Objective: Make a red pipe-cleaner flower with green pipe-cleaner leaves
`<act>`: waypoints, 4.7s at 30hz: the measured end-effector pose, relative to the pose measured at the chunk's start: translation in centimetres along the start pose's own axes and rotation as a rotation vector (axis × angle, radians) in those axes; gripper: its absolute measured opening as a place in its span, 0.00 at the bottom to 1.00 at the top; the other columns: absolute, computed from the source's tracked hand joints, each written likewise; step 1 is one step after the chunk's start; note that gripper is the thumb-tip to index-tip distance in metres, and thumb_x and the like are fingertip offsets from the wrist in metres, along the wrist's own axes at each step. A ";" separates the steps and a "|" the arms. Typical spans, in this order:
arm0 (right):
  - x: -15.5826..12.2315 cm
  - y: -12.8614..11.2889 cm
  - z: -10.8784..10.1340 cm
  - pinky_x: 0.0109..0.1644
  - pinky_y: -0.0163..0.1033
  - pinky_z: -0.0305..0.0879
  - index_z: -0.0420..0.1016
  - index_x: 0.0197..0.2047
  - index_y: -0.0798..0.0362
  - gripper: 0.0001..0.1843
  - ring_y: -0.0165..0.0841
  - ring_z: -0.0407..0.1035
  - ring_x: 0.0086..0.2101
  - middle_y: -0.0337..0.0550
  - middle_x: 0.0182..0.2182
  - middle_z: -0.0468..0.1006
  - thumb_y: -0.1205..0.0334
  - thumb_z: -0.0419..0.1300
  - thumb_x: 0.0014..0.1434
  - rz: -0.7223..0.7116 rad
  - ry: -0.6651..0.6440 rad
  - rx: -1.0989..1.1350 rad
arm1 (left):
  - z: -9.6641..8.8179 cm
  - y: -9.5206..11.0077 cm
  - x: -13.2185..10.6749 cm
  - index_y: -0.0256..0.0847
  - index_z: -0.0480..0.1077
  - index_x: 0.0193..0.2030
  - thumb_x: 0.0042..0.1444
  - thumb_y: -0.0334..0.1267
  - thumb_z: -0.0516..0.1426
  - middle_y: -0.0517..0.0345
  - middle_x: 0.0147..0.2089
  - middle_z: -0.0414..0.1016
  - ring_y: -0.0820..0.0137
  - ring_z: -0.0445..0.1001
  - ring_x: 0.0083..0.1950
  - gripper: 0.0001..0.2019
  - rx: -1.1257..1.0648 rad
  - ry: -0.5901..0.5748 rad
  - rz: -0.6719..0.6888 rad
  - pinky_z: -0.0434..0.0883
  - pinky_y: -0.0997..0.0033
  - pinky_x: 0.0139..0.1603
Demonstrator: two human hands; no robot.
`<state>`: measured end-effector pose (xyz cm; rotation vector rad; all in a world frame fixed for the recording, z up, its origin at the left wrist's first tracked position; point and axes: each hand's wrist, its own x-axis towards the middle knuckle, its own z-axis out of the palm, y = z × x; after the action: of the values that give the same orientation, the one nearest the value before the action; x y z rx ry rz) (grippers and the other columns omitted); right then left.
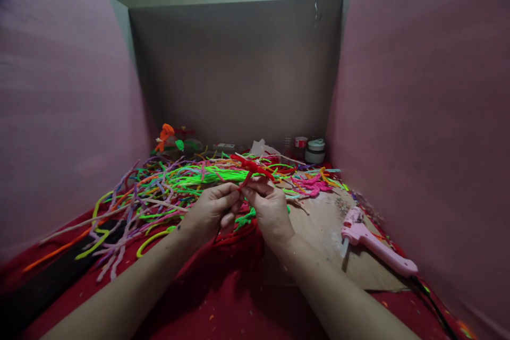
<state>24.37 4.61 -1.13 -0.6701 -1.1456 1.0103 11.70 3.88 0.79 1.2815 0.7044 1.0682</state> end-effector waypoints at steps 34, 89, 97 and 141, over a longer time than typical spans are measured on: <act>-0.8 0.2 0.4 0.33 0.36 0.59 0.79 0.27 0.51 0.04 0.28 0.62 0.26 0.35 0.23 0.72 0.63 0.64 0.45 0.034 0.020 0.057 | 0.1 -2.7 -0.1 0.40 0.62 0.33 0.58 0.31 0.45 0.55 0.31 0.68 0.70 0.68 0.32 0.08 1.248 0.259 0.493 0.63 0.73 0.34; -0.5 0.4 0.3 0.34 0.35 0.59 0.78 0.27 0.51 0.03 0.28 0.65 0.27 0.35 0.24 0.74 0.63 0.65 0.43 0.081 0.009 0.112 | -0.7 -2.3 0.1 0.39 0.64 0.35 0.59 0.31 0.44 0.56 0.31 0.68 0.73 0.67 0.31 0.09 1.297 0.208 0.616 0.62 0.75 0.34; -0.3 0.1 0.0 0.38 0.39 0.61 0.81 0.32 0.50 0.08 0.31 0.66 0.29 0.38 0.25 0.77 0.64 0.64 0.45 0.074 -0.052 0.032 | -0.1 -1.3 0.0 0.38 0.63 0.26 0.57 0.35 0.48 0.64 0.22 0.59 0.78 0.55 0.24 0.10 0.910 0.243 0.415 0.56 0.78 0.25; -0.7 0.0 0.4 0.33 0.37 0.58 0.77 0.23 0.52 0.02 0.29 0.61 0.26 0.36 0.22 0.72 0.64 0.65 0.42 0.076 0.096 0.047 | 0.0 -2.2 -0.4 0.40 0.58 0.35 0.60 0.31 0.43 0.56 0.31 0.68 0.71 0.70 0.31 0.06 1.384 0.245 0.537 0.63 0.74 0.30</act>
<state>23.94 3.97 -1.34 -0.7212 -1.0158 1.0547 12.10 3.63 -1.37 2.6473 1.4508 1.1625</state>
